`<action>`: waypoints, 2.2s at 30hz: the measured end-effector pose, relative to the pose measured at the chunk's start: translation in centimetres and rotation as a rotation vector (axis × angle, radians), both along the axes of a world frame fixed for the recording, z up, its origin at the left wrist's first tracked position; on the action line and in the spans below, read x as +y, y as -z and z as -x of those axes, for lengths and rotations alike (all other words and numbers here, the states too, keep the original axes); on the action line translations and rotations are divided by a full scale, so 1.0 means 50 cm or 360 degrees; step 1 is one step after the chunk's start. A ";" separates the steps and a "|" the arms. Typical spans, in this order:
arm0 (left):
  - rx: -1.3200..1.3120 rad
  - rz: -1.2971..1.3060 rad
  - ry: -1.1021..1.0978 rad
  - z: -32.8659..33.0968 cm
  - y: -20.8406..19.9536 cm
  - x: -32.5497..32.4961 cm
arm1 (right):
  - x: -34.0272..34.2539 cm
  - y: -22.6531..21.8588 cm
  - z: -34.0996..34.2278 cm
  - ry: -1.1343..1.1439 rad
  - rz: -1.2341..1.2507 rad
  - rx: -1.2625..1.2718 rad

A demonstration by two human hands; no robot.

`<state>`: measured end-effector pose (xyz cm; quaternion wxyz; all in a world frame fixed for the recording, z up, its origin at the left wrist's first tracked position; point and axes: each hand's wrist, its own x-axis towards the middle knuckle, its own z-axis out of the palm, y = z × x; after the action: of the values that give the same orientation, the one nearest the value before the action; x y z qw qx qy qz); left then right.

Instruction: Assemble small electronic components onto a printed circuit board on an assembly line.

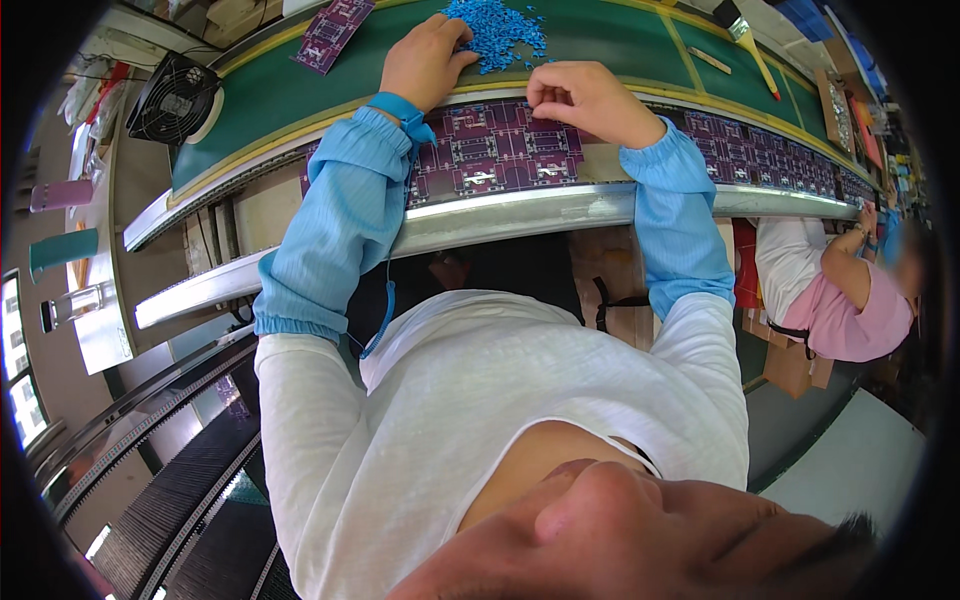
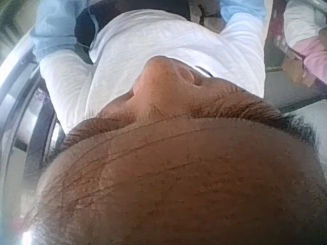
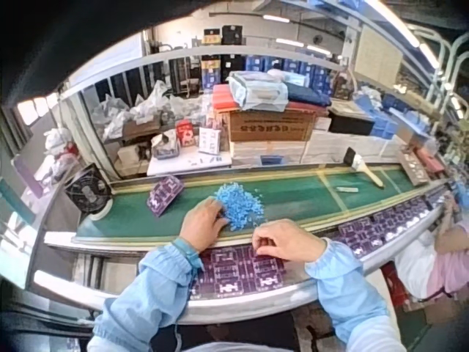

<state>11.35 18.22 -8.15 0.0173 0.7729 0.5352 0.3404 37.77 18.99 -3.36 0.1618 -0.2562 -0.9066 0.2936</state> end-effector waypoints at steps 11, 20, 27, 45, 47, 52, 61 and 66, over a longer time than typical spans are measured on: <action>-0.0132 -0.0022 -0.0025 0.003 0.006 0.007 | -0.007 0.007 -0.001 -0.0326 0.0151 -0.0063; -0.0217 -0.0102 0.0015 0.003 0.010 0.003 | -0.022 -0.002 0.001 -0.0399 0.0367 -0.0175; -0.0177 -0.0083 0.0020 0.002 0.007 0.002 | -0.021 -0.006 0.000 -0.0442 0.0360 -0.0195; -0.0183 -0.0138 0.0086 0.008 -0.026 -0.021 | -0.055 -0.009 -0.004 -0.0616 0.0283 -0.0357; -0.0201 -0.0140 0.0103 0.009 -0.026 -0.022 | -0.054 -0.006 -0.005 -0.0643 0.0255 -0.0364; -0.0185 -0.0072 0.0096 0.008 -0.030 -0.027 | -0.055 -0.020 -0.005 -0.0670 0.0357 -0.0413; -0.0260 -0.0053 0.0103 0.012 -0.067 -0.055 | 0.047 -0.010 -0.069 0.0295 0.0040 0.0181; -0.0672 0.0303 0.0192 -0.027 -0.118 -0.153 | 0.104 0.042 -0.109 0.0641 -0.0338 -0.0001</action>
<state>12.70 10.58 -2.26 0.2220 0.7101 0.5022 0.4408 43.21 24.19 -5.48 0.2431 -0.4137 -0.8630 0.1581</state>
